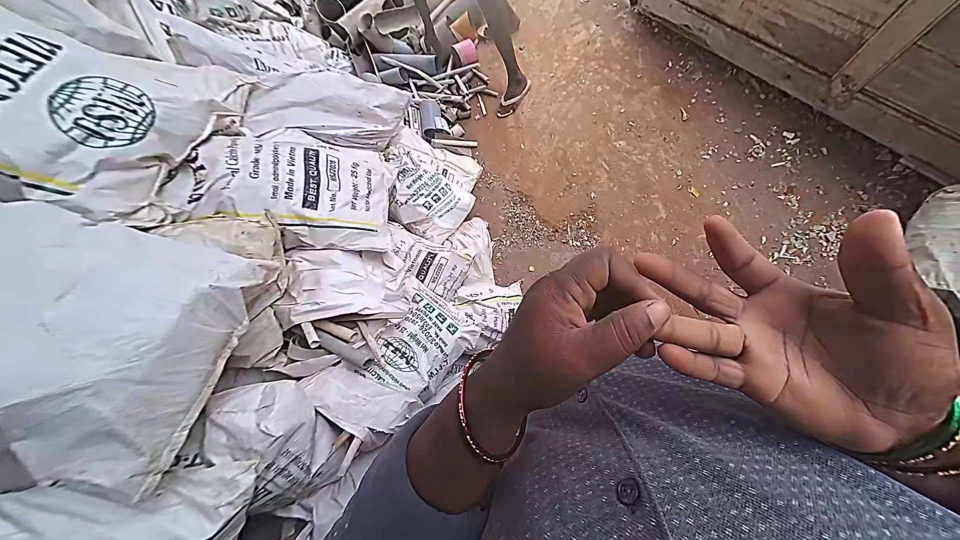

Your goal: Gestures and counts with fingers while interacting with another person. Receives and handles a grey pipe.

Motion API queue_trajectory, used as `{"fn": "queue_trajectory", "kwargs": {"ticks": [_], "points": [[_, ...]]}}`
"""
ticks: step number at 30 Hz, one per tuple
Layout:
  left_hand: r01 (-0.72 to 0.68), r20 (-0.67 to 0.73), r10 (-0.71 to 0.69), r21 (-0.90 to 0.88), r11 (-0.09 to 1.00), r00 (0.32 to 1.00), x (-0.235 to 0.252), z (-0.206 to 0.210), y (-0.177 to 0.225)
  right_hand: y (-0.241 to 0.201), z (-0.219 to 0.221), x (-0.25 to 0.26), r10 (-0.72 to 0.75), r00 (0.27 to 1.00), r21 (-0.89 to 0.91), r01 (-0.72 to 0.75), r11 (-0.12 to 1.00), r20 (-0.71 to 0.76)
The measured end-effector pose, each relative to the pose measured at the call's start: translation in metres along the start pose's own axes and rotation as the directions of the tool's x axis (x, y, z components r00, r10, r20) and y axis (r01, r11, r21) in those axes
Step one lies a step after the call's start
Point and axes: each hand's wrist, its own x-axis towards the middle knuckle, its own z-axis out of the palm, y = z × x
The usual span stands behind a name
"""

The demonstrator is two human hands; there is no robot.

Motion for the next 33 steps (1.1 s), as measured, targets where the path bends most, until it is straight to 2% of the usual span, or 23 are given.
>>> {"fn": "queue_trajectory", "kwargs": {"ticks": [13,15,19,24,28,33], "points": [[0.017,0.007,-0.017,0.017,1.000,1.000,0.005,0.006,0.000,-0.003,-0.009,-0.003,-0.010,0.998,0.009,0.009,1.000,0.060],[-0.028,0.018,0.026,0.083,0.996,0.999,0.007,0.004,-0.002,-0.003,-0.010,-0.002,-0.011,0.998,0.026,0.010,1.000,0.054],[-0.203,0.073,0.190,0.286,0.937,0.979,0.011,-0.007,-0.007,-0.005,-0.011,-0.001,-0.011,0.999,0.038,0.010,0.999,0.036],[-0.355,0.150,0.323,0.318,0.879,0.934,0.012,-0.017,-0.015,-0.007,-0.015,0.001,-0.012,0.999,0.032,0.010,0.999,0.040],[-0.414,0.189,0.368,0.402,0.817,0.910,0.012,-0.018,-0.022,-0.008,-0.020,0.003,-0.019,0.999,0.028,0.018,0.999,0.044],[-0.414,0.151,0.397,0.516,0.749,0.905,0.017,-0.017,-0.032,-0.013,-0.026,0.008,-0.033,0.999,-0.047,0.033,0.998,-0.007]]}}
